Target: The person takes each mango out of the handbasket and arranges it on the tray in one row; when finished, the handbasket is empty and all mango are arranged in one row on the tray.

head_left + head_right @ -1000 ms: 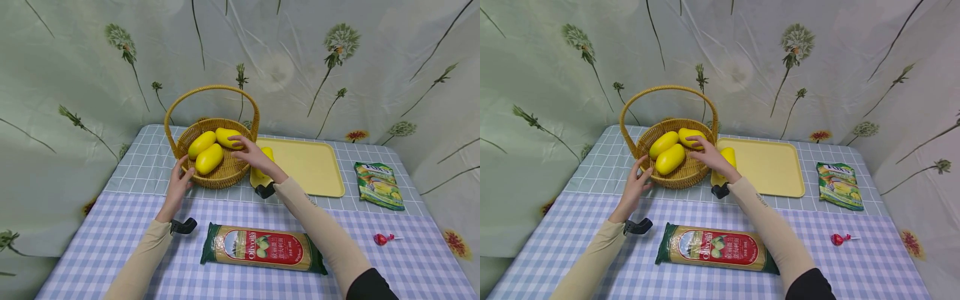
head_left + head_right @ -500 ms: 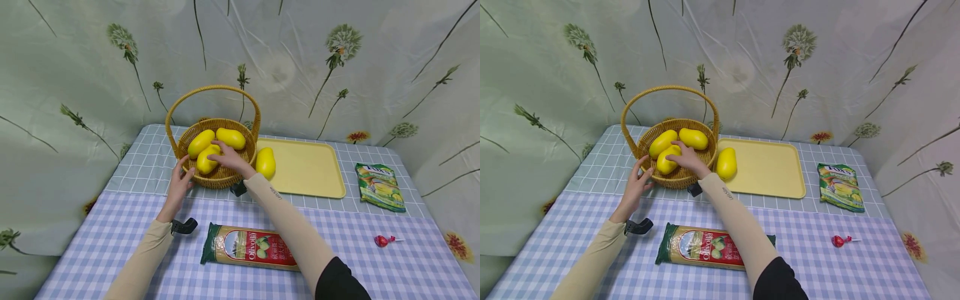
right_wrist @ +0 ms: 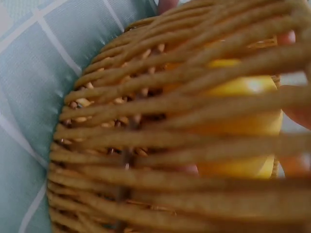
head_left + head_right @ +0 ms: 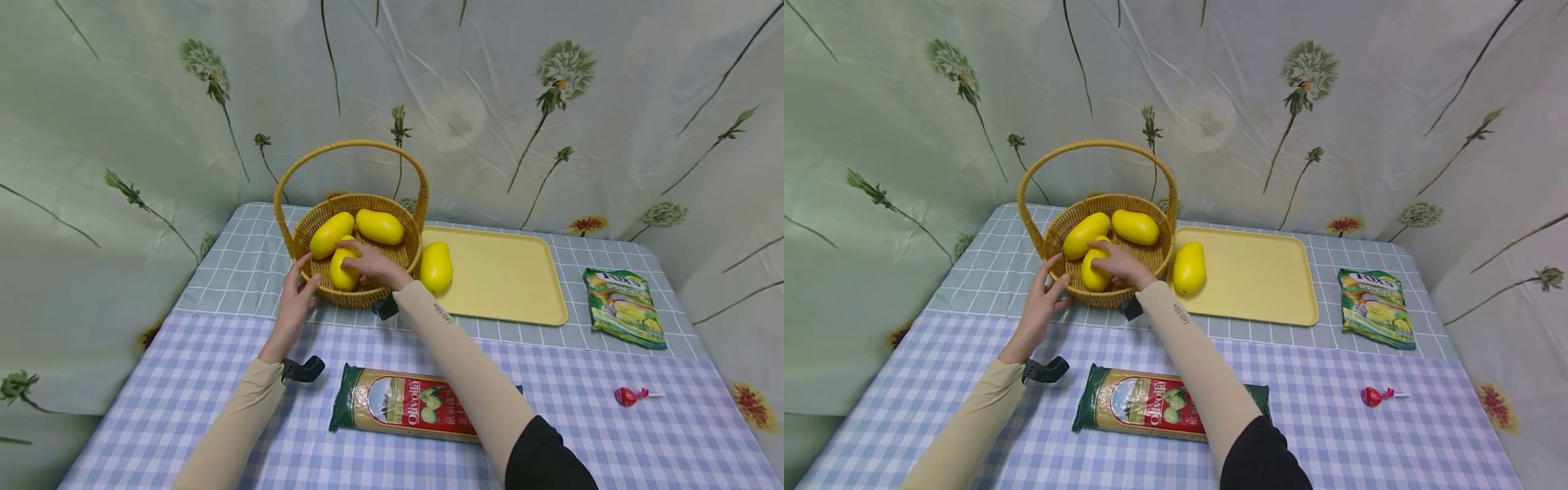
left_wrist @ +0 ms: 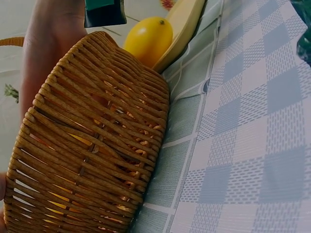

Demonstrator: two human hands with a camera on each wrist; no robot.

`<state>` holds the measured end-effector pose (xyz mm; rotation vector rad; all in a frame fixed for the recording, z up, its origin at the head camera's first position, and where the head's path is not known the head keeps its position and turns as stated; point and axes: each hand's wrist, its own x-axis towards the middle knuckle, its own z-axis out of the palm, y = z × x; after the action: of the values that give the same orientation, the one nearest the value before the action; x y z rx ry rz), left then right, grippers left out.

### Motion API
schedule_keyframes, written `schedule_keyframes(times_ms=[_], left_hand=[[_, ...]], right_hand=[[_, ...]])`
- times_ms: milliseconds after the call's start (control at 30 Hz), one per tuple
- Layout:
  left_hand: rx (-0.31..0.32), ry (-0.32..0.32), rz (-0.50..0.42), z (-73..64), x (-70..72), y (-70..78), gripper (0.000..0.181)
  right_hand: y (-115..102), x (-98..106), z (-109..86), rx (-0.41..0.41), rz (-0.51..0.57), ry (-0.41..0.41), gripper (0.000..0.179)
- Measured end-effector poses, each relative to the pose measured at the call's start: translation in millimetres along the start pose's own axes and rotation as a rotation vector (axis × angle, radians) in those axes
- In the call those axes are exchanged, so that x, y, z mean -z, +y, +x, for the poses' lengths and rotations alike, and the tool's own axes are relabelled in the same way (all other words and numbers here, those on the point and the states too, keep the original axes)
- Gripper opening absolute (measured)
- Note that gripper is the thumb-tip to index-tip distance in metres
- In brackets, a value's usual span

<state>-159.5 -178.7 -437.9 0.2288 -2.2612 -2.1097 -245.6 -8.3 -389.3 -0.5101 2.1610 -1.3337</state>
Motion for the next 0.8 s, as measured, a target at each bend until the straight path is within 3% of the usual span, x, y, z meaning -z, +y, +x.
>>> schedule_keyframes(times_ms=[233,433,700,800], left_hand=[[0.003,-0.003,-0.011,-0.2,-0.6,0.4,0.054],[0.002,-0.004,-0.026,0.9,0.1,0.1,0.054],[-0.002,0.006,-0.03,0.4,-0.8,0.3,0.053],[0.002,-0.006,-0.038,-5.0,-1.5,9.4,0.053]], right_hand=[[3,13,-6.7,0.01,0.107,0.022,0.046],[7,32,-16.1,0.047,0.145,-0.023,0.048],[15,67,-45.2,0.128,0.188,-0.058,0.051],[22,81,-59.5,0.146,0.188,-0.044,0.051]])
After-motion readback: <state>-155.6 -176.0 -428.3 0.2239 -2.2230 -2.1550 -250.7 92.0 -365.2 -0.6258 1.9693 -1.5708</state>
